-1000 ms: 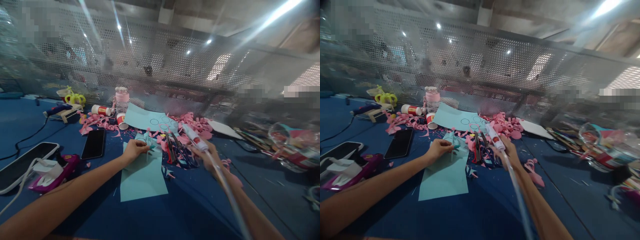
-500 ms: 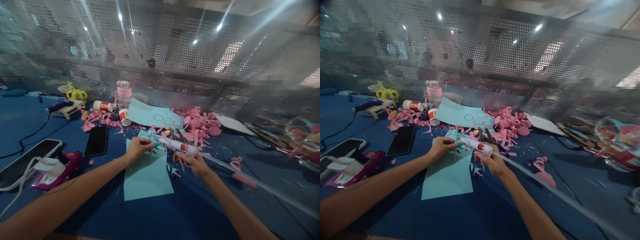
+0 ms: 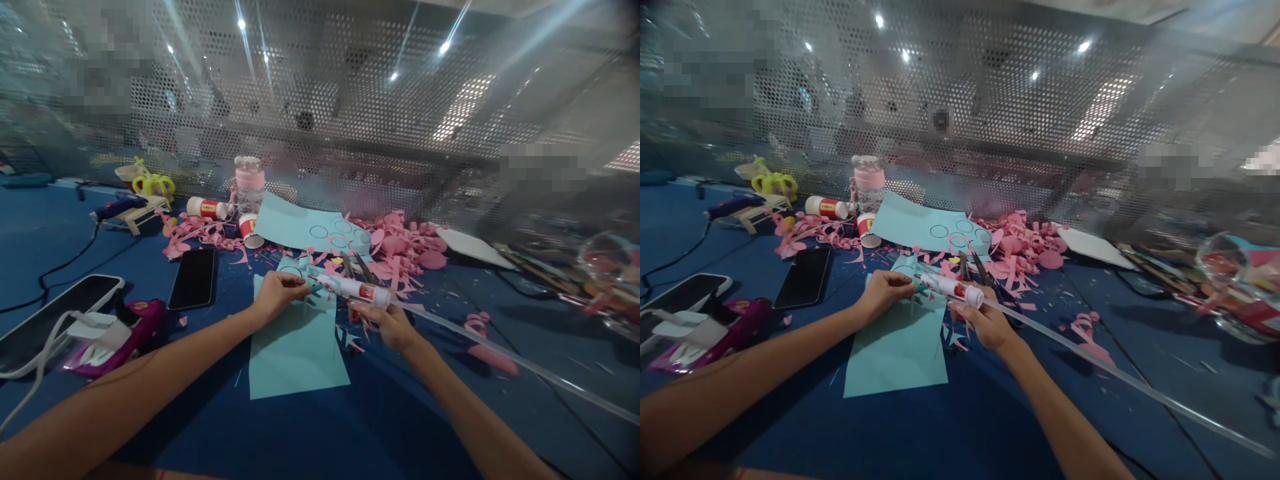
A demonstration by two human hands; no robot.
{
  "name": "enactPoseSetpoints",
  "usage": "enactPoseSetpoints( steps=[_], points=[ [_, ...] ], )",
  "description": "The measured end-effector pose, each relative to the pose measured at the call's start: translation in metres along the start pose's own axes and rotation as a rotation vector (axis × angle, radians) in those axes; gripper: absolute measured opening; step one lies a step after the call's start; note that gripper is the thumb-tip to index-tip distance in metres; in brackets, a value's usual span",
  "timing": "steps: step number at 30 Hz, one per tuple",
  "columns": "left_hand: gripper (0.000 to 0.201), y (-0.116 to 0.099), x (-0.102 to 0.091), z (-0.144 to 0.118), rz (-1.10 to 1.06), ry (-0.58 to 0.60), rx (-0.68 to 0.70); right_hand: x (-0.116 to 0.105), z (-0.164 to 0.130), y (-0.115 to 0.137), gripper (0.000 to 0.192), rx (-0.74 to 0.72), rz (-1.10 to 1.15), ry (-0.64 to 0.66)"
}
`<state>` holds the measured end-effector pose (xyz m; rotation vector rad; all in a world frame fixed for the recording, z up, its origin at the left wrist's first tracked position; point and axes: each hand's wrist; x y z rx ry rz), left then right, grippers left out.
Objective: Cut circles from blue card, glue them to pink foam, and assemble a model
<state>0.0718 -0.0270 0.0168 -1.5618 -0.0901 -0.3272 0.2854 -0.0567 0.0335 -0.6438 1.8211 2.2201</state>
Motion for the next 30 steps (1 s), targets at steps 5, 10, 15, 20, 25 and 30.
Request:
enactPoseSetpoints(
  steps=[5, 10, 15, 20, 25, 30],
  points=[
    [0.017, 0.0037, -0.0004, 0.0016, -0.04, -0.023, 0.004, 0.0006, 0.0004, 0.0052, 0.024, -0.017, 0.003, -0.005],
    [0.016, 0.0038, -0.001, 0.0019, -0.014, -0.016, 0.003, -0.0006, 0.0006, 0.0077, 0.02, -0.033, -0.015, 0.016],
    [0.017, 0.0023, -0.0017, 0.0017, 0.004, 0.006, 0.009, -0.0017, 0.0009, 0.0093, 0.02, -0.053, -0.063, 0.022],
    [0.017, 0.0014, -0.0008, 0.0012, 0.011, -0.029, -0.01, -0.002, 0.002, 0.0092, 0.019, -0.086, -0.051, 0.03],
    [0.018, 0.0044, -0.0022, 0.002, 0.019, -0.013, 0.01, -0.0052, 0.0006, 0.0093, 0.019, -0.054, -0.079, 0.05],
    [0.019, 0.0063, -0.0031, 0.0026, 0.013, 0.019, 0.011, -0.0052, 0.0002, 0.0095, 0.021, -0.032, -0.074, 0.05]
  ],
)
Point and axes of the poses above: each hand's wrist, its own z-axis towards the middle knuckle, its own x-axis out of the palm, y = z × x, and after that the axes turned 8 degrees about -z, right-handed
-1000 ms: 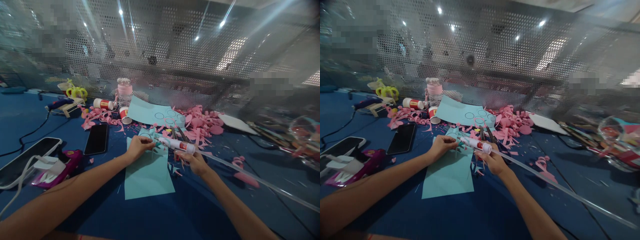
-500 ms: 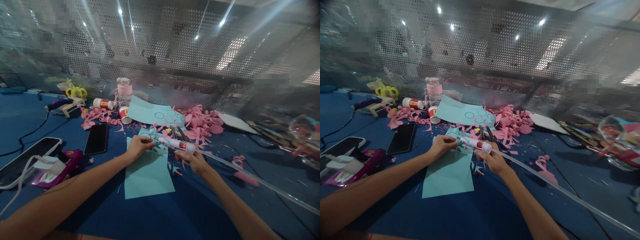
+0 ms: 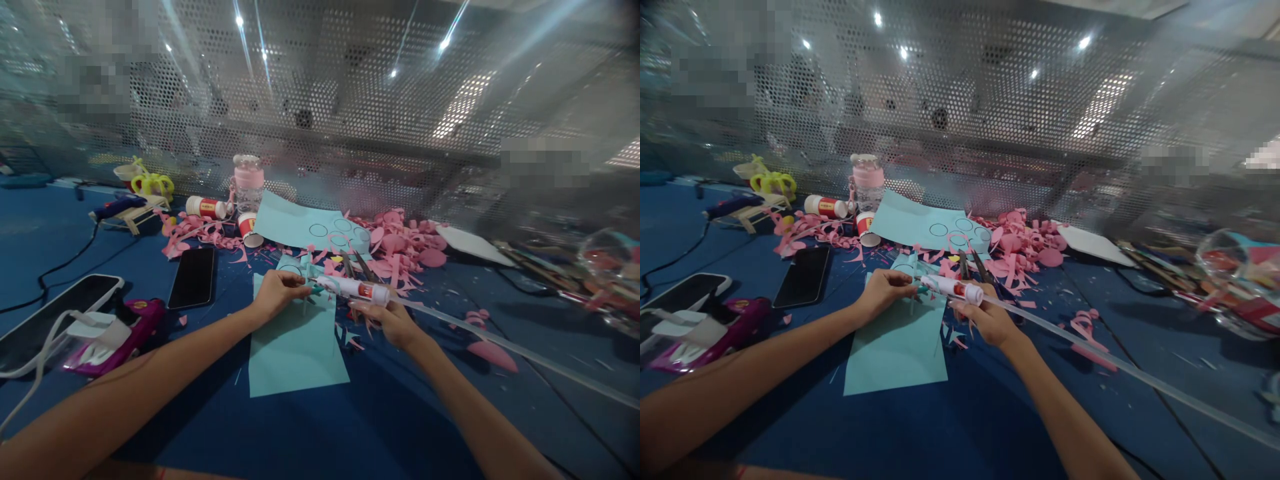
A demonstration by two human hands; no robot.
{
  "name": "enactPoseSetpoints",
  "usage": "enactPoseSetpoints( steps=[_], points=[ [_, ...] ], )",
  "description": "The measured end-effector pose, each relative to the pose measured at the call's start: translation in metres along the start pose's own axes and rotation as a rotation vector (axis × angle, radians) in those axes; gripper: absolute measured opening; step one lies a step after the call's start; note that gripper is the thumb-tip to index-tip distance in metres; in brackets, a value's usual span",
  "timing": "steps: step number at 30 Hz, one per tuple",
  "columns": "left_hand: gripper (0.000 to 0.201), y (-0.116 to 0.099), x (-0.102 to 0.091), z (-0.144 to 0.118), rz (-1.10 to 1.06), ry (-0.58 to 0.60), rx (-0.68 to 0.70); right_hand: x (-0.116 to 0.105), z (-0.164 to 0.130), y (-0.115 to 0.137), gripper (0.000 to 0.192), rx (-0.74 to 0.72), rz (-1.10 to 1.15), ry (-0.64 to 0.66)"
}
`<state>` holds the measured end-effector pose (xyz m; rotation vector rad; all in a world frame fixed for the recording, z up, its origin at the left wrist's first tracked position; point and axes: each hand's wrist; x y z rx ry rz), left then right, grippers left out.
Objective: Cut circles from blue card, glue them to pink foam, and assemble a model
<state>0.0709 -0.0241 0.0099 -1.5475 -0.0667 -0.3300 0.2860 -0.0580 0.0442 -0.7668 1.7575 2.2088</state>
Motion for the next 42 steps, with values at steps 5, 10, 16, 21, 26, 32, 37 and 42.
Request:
enactPoseSetpoints(
  steps=[5, 10, 16, 21, 26, 32, 37, 42],
  points=[
    [0.02, -0.001, 0.001, -0.001, 0.017, -0.011, -0.007, 0.003, 0.003, -0.001, 0.024, -0.024, 0.038, -0.034],
    [0.023, 0.001, 0.0, 0.001, 0.002, -0.025, -0.003, -0.001, 0.004, -0.006, 0.024, 0.031, 0.063, 0.003],
    [0.023, 0.003, -0.001, 0.002, -0.008, -0.018, -0.007, 0.001, 0.005, -0.006, 0.025, 0.053, 0.121, -0.011],
    [0.026, 0.004, -0.001, 0.003, -0.032, -0.029, -0.004, 0.002, 0.008, -0.012, 0.024, 0.025, 0.12, -0.031],
    [0.028, 0.005, -0.001, 0.003, -0.066, -0.019, -0.015, 0.0, 0.007, -0.01, 0.023, 0.035, 0.146, 0.043],
    [0.025, 0.003, 0.001, 0.002, -0.094, -0.004, -0.03, 0.003, 0.01, -0.008, 0.022, -0.032, 0.12, 0.012],
    [0.029, 0.005, 0.0, 0.003, -0.091, -0.011, -0.043, 0.002, 0.009, -0.01, 0.023, 0.025, 0.116, 0.032],
    [0.03, 0.009, -0.001, 0.005, -0.107, 0.001, -0.031, 0.004, 0.01, -0.01, 0.021, 0.002, 0.116, 0.004]
  ],
)
Point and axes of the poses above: each hand's wrist, its own z-axis towards the middle knuckle, its own x-axis out of the palm, y = z × x, and after that the axes turned 8 degrees about -z, right-handed
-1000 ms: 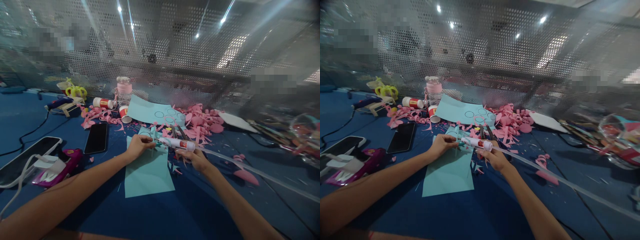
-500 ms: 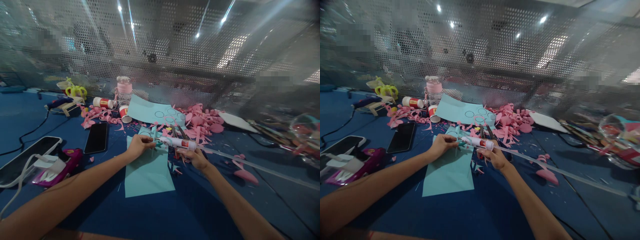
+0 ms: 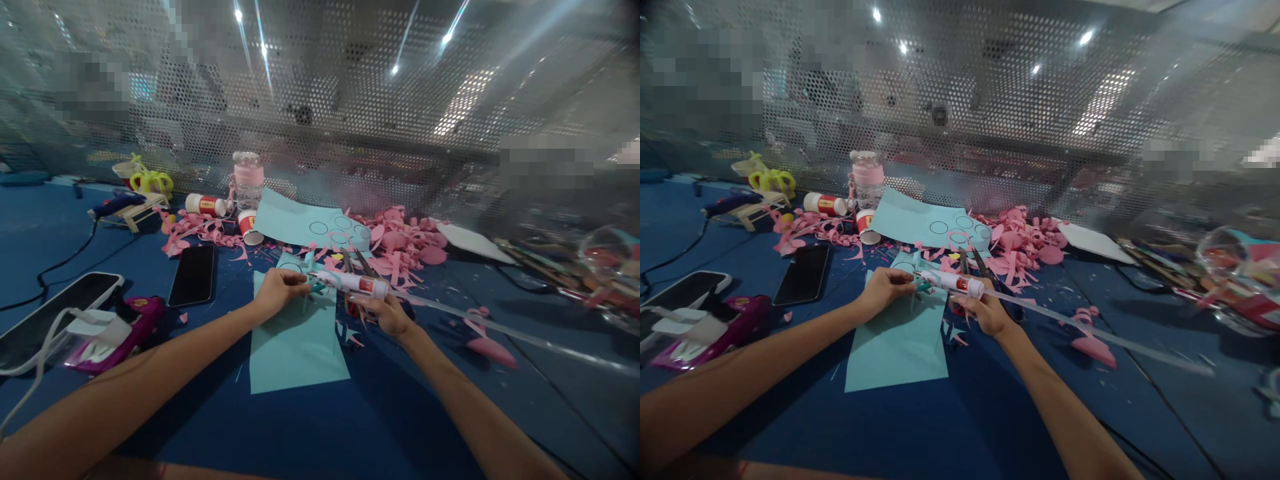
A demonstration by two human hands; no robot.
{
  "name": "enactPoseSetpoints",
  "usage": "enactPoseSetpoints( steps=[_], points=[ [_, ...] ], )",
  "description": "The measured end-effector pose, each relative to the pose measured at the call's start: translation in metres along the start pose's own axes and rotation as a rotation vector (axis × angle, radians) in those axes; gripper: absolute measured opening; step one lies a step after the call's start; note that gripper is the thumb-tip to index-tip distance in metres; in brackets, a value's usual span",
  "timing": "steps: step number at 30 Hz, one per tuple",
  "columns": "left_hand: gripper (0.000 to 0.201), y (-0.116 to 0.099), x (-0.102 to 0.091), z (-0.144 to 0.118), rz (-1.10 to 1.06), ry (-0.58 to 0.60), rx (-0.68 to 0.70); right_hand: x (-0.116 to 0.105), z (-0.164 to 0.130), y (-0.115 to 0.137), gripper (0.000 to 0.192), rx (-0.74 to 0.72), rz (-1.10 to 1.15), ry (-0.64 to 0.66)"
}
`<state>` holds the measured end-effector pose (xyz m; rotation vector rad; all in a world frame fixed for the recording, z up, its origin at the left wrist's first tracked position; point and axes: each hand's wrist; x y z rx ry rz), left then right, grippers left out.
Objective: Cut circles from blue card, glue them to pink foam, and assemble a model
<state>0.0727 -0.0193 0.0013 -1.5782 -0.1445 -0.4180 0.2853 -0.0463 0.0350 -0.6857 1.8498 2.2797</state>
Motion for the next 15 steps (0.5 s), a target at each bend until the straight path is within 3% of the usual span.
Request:
enactPoseSetpoints(
  steps=[4, 10, 15],
  points=[
    [0.029, -0.0024, 0.0002, -0.0014, 0.031, -0.005, -0.006, 0.0019, 0.0003, -0.0001, 0.019, 0.0, -0.004, -0.058],
    [0.028, -0.0019, -0.0003, -0.0014, 0.028, 0.005, -0.003, -0.0013, 0.0009, -0.0046, 0.021, 0.003, -0.007, 0.035],
    [0.029, 0.0018, -0.0018, -0.0001, 0.038, -0.02, 0.005, -0.0002, 0.0031, -0.0071, 0.021, -0.04, -0.008, -0.021]
  ],
)
Point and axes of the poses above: each hand's wrist, its own z-axis towards the middle knuckle, its own x-axis out of the palm, y = z × x, and after that the axes turned 8 degrees about -z, right-handed
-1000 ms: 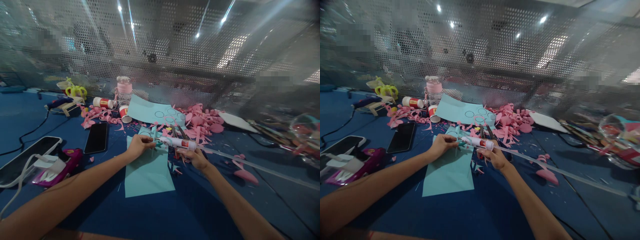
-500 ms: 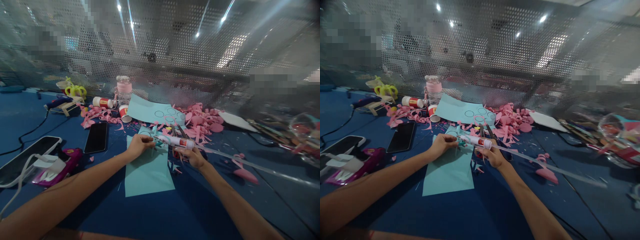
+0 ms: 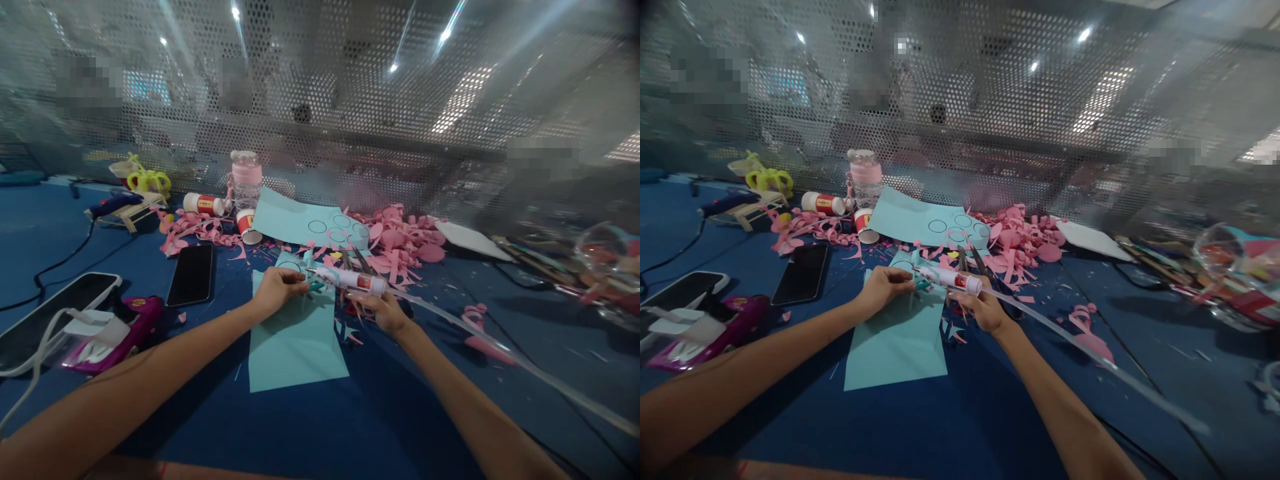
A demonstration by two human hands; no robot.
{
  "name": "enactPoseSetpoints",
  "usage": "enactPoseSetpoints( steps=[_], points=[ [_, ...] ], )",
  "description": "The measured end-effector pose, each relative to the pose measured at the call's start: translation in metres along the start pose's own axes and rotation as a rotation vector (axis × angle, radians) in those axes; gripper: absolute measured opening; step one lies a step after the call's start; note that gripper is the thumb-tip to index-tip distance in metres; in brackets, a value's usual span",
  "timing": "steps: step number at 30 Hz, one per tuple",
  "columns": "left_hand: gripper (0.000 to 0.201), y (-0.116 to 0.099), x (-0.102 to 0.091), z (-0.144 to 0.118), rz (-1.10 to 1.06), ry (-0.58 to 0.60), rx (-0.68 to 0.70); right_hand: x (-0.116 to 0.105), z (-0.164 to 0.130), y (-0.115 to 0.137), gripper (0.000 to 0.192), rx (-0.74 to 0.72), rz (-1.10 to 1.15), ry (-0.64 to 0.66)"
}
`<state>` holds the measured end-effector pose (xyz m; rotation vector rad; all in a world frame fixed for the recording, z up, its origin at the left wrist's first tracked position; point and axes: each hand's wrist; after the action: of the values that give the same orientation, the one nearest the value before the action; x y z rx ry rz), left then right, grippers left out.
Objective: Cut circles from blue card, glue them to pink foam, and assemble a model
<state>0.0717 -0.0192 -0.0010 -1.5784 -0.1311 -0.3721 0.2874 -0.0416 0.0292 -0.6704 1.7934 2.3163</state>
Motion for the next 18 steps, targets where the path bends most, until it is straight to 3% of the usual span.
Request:
enactPoseSetpoints(
  steps=[5, 8, 10, 13, 16, 18],
  points=[
    [0.027, 0.0, 0.0, 0.0, 0.033, 0.006, 0.012, 0.001, -0.002, -0.001, 0.021, 0.042, -0.003, 0.048],
    [0.028, -0.003, 0.001, 0.0, 0.013, -0.007, -0.004, -0.013, -0.007, 0.001, 0.022, -0.024, -0.113, -0.053],
    [0.028, -0.005, 0.002, 0.0, 0.011, -0.006, 0.0, -0.031, -0.013, 0.003, 0.018, -0.14, -0.317, -0.179],
    [0.026, -0.007, 0.002, 0.0, 0.031, -0.019, 0.038, -0.062, -0.023, 0.007, 0.02, -0.278, -0.807, -0.217],
    [0.023, -0.008, 0.001, 0.002, 0.039, -0.046, 0.089, -0.079, -0.033, 0.004, 0.02, -0.138, -1.19, -0.224],
    [0.022, -0.01, 0.002, 0.003, 0.039, -0.065, 0.104, -0.081, -0.036, -0.002, 0.018, -0.029, -1.329, -0.194]
  ],
)
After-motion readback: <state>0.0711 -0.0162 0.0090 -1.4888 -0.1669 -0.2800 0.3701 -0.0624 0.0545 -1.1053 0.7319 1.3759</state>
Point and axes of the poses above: each hand's wrist, its own z-axis towards the middle knuckle, its own x-axis out of the palm, y = z × x, and after that the axes turned 8 degrees about -z, right-handed
